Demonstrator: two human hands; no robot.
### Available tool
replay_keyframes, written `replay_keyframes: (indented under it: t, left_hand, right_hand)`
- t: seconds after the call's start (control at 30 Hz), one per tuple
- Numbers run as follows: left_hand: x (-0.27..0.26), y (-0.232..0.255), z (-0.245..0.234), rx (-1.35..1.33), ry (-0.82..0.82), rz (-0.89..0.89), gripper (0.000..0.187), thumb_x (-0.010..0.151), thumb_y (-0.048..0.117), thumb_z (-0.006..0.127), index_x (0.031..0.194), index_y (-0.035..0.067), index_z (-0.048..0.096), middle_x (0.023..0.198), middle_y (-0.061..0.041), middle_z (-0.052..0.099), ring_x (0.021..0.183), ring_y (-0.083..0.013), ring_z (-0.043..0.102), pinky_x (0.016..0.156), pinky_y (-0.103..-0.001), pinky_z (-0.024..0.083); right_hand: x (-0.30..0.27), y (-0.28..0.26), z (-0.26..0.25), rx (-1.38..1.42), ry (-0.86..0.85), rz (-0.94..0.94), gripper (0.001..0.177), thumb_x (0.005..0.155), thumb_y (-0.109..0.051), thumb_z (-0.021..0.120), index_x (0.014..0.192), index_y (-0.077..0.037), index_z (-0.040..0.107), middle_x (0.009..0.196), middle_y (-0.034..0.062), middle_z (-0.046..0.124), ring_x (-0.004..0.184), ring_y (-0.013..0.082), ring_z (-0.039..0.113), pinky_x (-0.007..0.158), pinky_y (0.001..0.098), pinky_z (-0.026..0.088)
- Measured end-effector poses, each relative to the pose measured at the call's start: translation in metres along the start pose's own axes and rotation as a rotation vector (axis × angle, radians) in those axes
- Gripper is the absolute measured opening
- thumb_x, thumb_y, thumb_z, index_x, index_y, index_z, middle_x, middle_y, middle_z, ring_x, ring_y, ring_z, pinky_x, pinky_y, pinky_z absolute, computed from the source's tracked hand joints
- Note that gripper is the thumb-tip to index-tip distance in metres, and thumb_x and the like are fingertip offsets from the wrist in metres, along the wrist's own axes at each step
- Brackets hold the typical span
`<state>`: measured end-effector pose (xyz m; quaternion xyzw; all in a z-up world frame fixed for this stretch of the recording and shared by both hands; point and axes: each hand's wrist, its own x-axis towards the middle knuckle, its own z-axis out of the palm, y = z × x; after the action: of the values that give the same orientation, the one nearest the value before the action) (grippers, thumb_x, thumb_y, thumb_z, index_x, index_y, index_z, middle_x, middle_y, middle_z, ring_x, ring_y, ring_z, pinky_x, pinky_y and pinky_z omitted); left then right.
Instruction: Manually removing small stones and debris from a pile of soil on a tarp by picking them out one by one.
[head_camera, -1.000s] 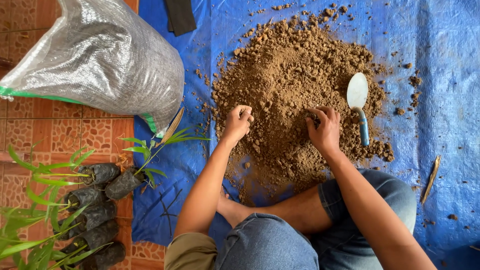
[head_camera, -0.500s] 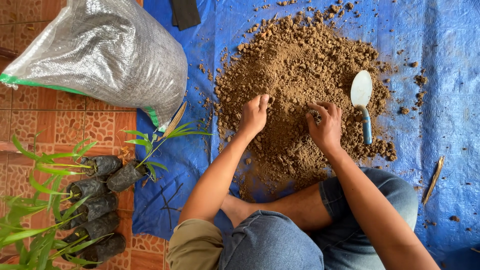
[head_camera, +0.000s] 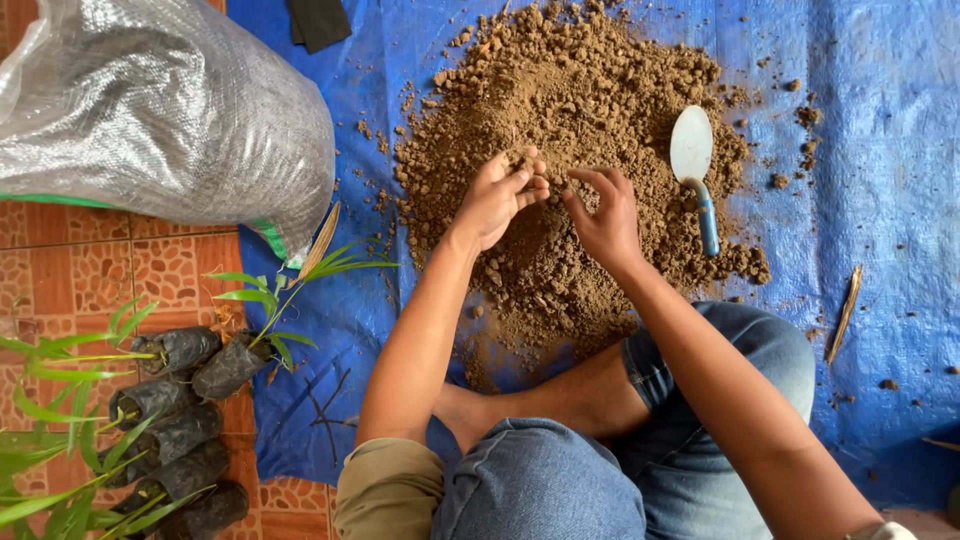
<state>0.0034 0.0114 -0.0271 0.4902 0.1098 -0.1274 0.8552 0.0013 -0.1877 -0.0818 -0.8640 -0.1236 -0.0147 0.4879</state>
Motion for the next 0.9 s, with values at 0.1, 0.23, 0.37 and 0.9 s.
replay_keyframes:
  t: [0.1,0.23,0.37,0.9]
  left_hand:
    - [0.001,-0.006,0.0,0.047,0.027,0.061,0.034,0.104,-0.002,0.049,0.138,-0.007,0.051,0.11,-0.014,0.065,0.092,-0.016,0.07,0.087,-0.035,0.067]
    - [0.006,-0.008,0.008,0.199,0.056,0.087,0.033,0.106,0.0,0.047,0.137,-0.009,0.053,0.104,-0.013,0.065,0.086,-0.0157,0.07,0.08,-0.034,0.067]
    - [0.019,-0.029,0.013,0.63,0.145,0.247,0.03,0.107,0.01,0.051,0.132,0.001,0.065,0.108,-0.014,0.069,0.097,-0.0223,0.066,0.085,-0.036,0.056]
    - [0.014,-0.045,0.018,0.844,0.208,0.273,0.031,0.111,0.026,0.049,0.128,0.008,0.068,0.111,-0.022,0.076,0.111,-0.045,0.07,0.097,-0.057,0.057]
  right_hand:
    - [0.004,0.003,0.001,0.005,-0.002,0.009,0.025,0.105,-0.018,0.07,0.128,-0.008,0.073,0.121,0.0186,0.062,0.121,0.0402,0.057,0.101,0.0552,0.045]
    - [0.011,-0.006,-0.004,-0.001,-0.02,0.028,0.025,0.107,-0.021,0.069,0.129,-0.009,0.072,0.121,0.0186,0.062,0.12,0.0389,0.059,0.099,0.0542,0.045]
    - [0.026,-0.018,-0.011,-0.002,-0.045,-0.013,0.028,0.107,-0.019,0.071,0.13,-0.005,0.072,0.118,0.0227,0.066,0.112,0.0438,0.064,0.091,0.0574,0.05]
    - [0.037,-0.04,-0.013,0.209,-0.194,0.064,0.032,0.102,-0.005,0.073,0.132,0.003,0.071,0.096,0.0163,0.075,0.087,0.0199,0.07,0.071,0.0387,0.058]
